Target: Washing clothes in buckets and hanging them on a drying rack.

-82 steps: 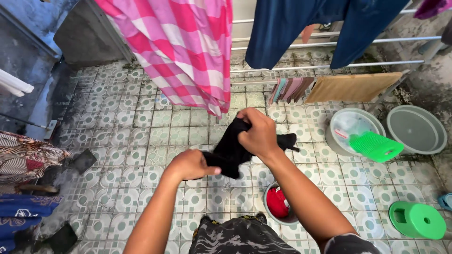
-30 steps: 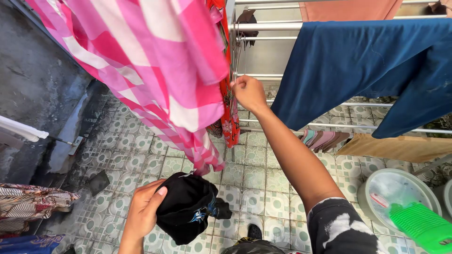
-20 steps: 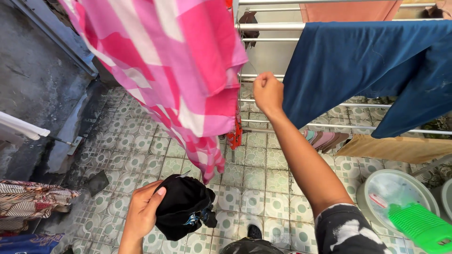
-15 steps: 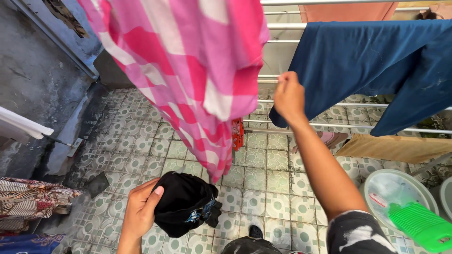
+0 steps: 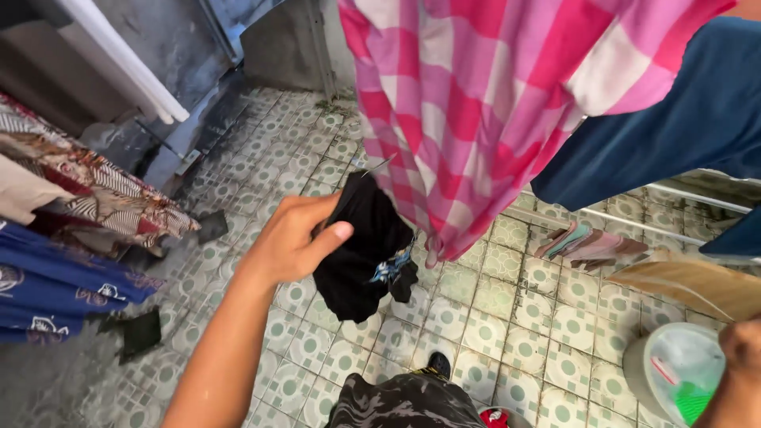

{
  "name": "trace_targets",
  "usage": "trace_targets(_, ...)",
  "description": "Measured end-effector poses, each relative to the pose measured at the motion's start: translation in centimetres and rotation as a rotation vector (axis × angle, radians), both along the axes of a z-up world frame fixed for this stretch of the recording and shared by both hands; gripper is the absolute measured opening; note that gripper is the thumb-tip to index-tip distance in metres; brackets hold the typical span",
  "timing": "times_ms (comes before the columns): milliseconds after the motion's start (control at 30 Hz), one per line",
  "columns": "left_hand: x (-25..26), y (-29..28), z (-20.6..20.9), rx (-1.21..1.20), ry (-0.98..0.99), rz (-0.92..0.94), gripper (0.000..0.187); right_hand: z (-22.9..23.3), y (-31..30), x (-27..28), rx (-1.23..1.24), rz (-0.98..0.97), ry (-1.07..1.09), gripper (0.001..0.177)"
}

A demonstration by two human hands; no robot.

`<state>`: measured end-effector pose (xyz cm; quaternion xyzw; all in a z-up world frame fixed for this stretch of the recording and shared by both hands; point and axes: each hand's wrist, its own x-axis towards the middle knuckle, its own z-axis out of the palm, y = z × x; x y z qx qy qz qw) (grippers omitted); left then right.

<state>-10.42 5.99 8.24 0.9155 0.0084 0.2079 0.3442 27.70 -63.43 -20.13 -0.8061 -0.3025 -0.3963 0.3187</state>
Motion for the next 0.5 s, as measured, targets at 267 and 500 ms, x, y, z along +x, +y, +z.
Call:
trace_targets(267, 0.5, -3.3, 7.0, 0.252, -0.192, -0.604, 0.095, 21.5, 23.4, -11.3, -0.132, 0.112, -0.355, 0.023)
trace_targets(500, -1.7, -3.4, 6.7, 0.492, -0.256, -0.439, 0.108, 25.7, 34.1, -16.0, -0.264, 0.544, -0.367, 0.035)
